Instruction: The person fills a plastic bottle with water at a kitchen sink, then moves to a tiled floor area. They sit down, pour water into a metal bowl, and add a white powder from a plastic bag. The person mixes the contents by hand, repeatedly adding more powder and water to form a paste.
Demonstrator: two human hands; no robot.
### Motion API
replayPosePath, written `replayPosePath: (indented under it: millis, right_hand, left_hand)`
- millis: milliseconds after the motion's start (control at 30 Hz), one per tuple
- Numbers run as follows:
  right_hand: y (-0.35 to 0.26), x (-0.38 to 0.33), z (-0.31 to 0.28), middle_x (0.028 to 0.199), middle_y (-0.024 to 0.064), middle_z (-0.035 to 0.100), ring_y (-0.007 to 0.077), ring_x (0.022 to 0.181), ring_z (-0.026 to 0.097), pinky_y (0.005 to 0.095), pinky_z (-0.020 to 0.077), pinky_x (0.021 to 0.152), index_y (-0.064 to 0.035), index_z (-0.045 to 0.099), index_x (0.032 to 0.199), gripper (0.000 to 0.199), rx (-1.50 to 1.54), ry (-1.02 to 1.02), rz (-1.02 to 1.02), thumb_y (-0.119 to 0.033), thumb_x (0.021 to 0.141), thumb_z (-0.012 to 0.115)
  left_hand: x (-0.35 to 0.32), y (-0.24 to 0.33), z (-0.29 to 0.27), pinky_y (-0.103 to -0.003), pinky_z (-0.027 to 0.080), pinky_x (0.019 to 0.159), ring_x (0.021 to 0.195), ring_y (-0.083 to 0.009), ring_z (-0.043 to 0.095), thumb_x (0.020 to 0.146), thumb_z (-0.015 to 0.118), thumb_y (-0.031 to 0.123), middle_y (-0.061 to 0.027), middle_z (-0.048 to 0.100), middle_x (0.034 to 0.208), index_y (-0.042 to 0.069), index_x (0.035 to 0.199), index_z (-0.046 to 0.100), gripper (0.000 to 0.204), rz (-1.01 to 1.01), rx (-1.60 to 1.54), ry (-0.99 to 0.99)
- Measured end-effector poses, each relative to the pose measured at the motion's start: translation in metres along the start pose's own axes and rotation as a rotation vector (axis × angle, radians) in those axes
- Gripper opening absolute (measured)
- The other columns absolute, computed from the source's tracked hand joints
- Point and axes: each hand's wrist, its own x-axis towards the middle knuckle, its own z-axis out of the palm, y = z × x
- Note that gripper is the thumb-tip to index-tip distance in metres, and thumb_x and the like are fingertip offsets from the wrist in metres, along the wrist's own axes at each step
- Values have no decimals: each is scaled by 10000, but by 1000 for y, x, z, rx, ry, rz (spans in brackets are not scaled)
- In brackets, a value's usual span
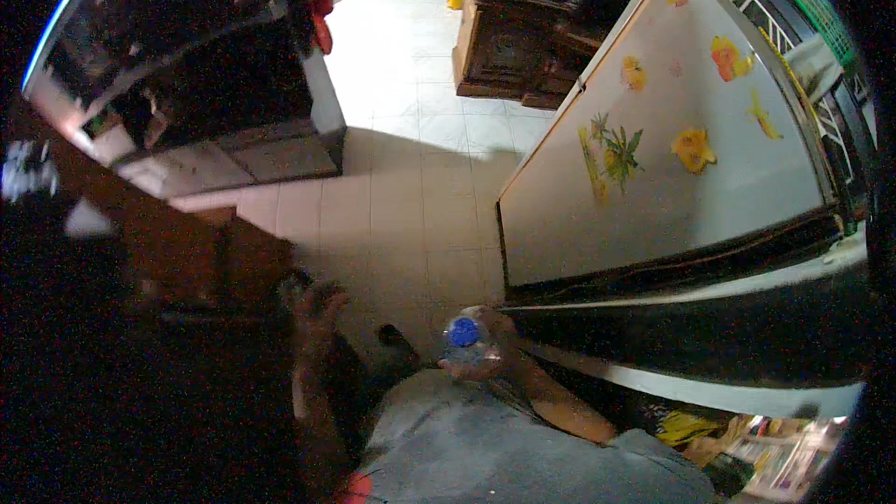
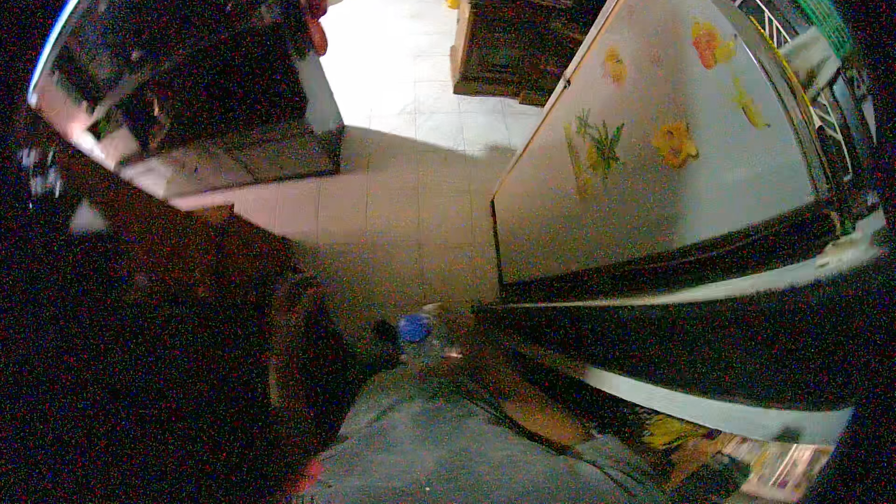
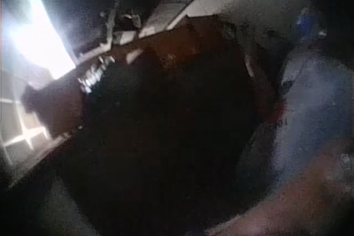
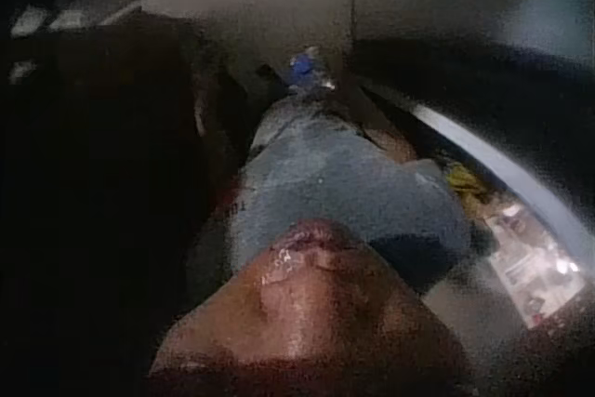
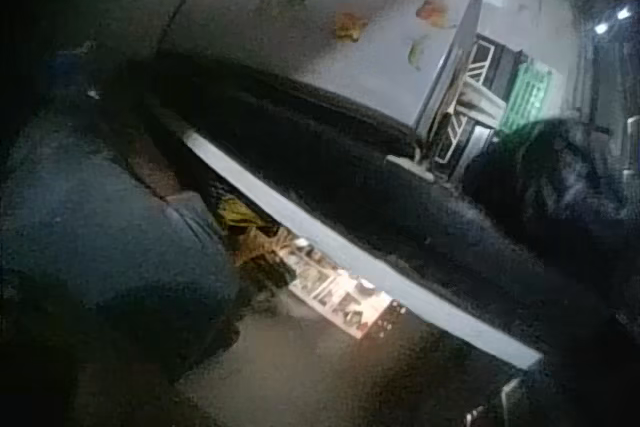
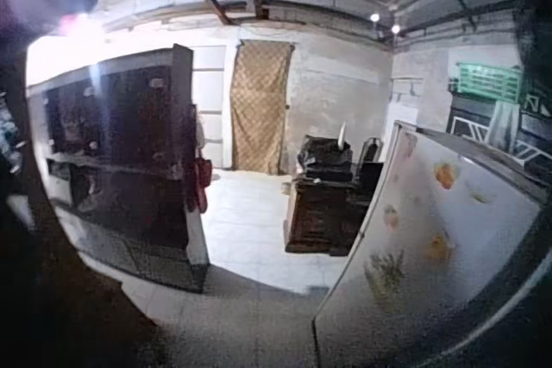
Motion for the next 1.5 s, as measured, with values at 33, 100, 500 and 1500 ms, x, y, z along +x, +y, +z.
replayPosePath:
  millis: [33,100,500,1500]
  right_hand:
    - [4,23,-2,1043,114,704,255,910,706,393,589,816,-53,645,1190,580,-27,50,28,-349,770,913]
    - [5,62,-4,1038,113,706,261,907,708,398,588,820,-54,645,1187,596,-91,157,80,-362,756,919]
    - [137,357,-91,1008,105,721,293,890,717,426,584,846,-63,645,1163,695,-330,464,139,-444,672,956]
    - [343,1112,-426,1176,168,620,344,1126,635,452,512,973,-55,570,1264,768,-574,640,316,-381,696,971]
  left_hand:
    - [32,12,-8,-388,525,1008,1131,-252,662,981,692,115,-122,703,1220,19,1295,630,335,23,-5,-72]
    - [95,46,-7,-383,511,1020,1140,-243,652,968,710,124,-122,700,1228,36,1311,628,364,0,-219,-228]
    - [421,104,32,-258,420,667,754,-98,522,830,766,15,42,548,821,94,1033,615,265,74,-164,-332]
    - [1257,411,384,-428,504,1031,1189,-296,656,698,928,340,-162,668,1267,32,1349,583,799,552,-14,-1423]
